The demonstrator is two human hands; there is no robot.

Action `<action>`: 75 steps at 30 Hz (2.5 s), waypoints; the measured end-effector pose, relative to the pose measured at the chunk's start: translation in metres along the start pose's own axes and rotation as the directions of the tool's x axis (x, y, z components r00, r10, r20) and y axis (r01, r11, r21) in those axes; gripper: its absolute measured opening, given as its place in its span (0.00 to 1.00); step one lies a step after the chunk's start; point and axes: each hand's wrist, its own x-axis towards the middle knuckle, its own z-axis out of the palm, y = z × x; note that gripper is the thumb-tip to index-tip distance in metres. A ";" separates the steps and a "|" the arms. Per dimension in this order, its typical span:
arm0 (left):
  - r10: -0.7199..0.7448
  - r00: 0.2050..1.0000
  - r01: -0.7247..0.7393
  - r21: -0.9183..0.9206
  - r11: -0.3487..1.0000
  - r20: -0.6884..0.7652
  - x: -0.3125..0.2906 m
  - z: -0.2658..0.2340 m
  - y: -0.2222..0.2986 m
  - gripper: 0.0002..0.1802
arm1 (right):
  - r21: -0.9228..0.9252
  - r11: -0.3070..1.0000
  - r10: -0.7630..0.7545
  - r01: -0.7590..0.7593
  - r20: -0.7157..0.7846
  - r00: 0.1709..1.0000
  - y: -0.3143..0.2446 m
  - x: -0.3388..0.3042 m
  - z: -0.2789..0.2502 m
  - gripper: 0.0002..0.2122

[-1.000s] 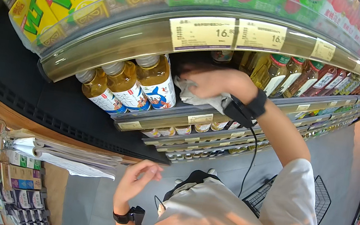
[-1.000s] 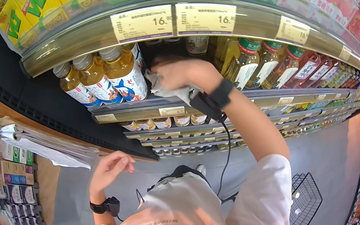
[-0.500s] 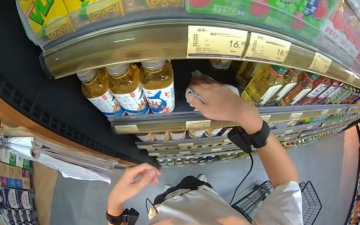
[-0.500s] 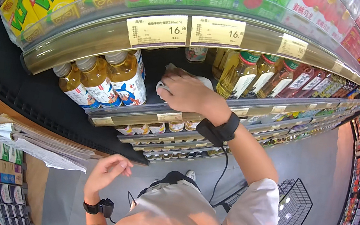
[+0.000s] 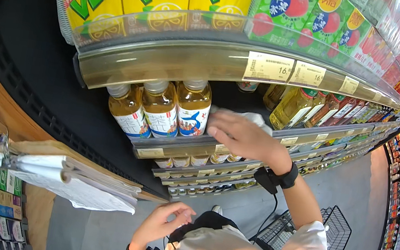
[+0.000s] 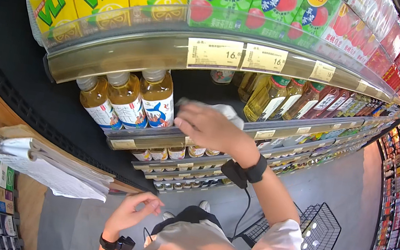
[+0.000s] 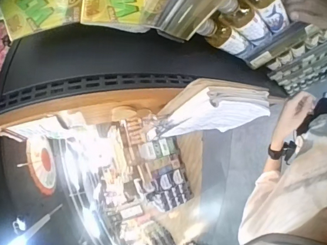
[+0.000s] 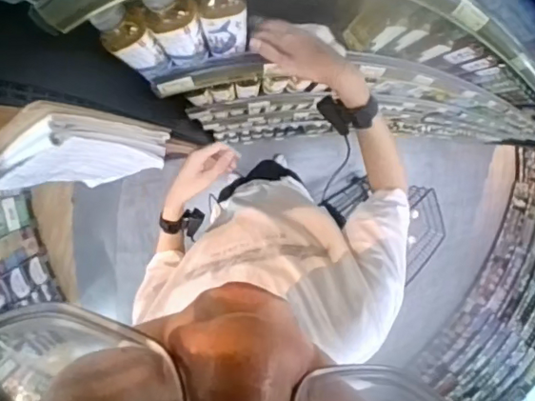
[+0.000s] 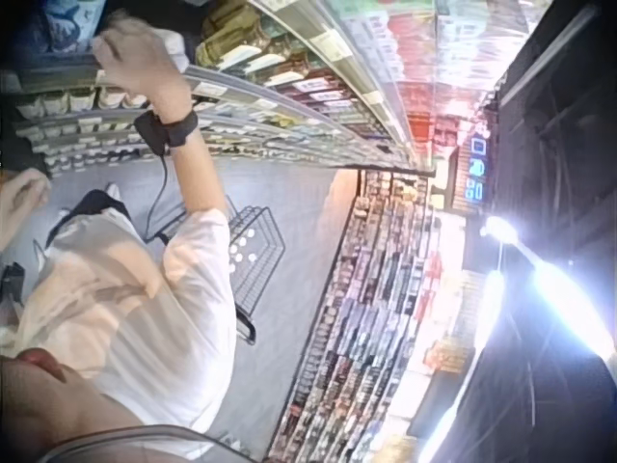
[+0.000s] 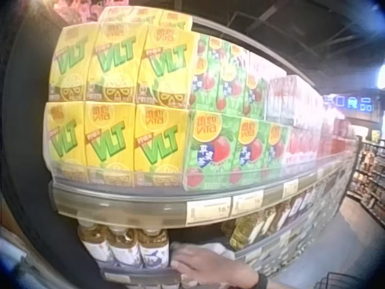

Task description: Wiping a supermarket shelf and organizing bottled tea products.

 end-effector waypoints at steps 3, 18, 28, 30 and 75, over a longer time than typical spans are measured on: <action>0.102 0.993 -0.099 0.058 0.993 -0.058 0.006 0.003 0.008 0.07 | 0.066 0.995 -0.075 0.078 -0.036 0.997 -0.019 -0.016 -0.001 0.15; 0.599 0.795 -0.318 0.774 0.548 -0.097 0.152 0.063 0.103 0.39 | 0.368 0.900 0.295 -0.235 -0.114 0.949 -0.047 -0.190 -0.021 0.12; 0.461 0.841 0.082 0.909 0.410 -0.284 0.242 0.061 0.094 0.29 | 0.540 0.812 0.327 -0.223 -0.104 0.939 0.033 -0.268 -0.039 0.09; 0.414 0.851 0.198 0.927 0.317 -0.324 0.250 0.071 0.097 0.27 | 0.555 0.803 0.307 -0.217 -0.075 0.949 0.052 -0.280 -0.040 0.09; 0.371 0.881 0.203 0.942 0.267 -0.295 0.274 0.090 0.093 0.33 | 0.551 0.796 0.315 -0.250 -0.024 0.949 0.040 -0.279 -0.020 0.08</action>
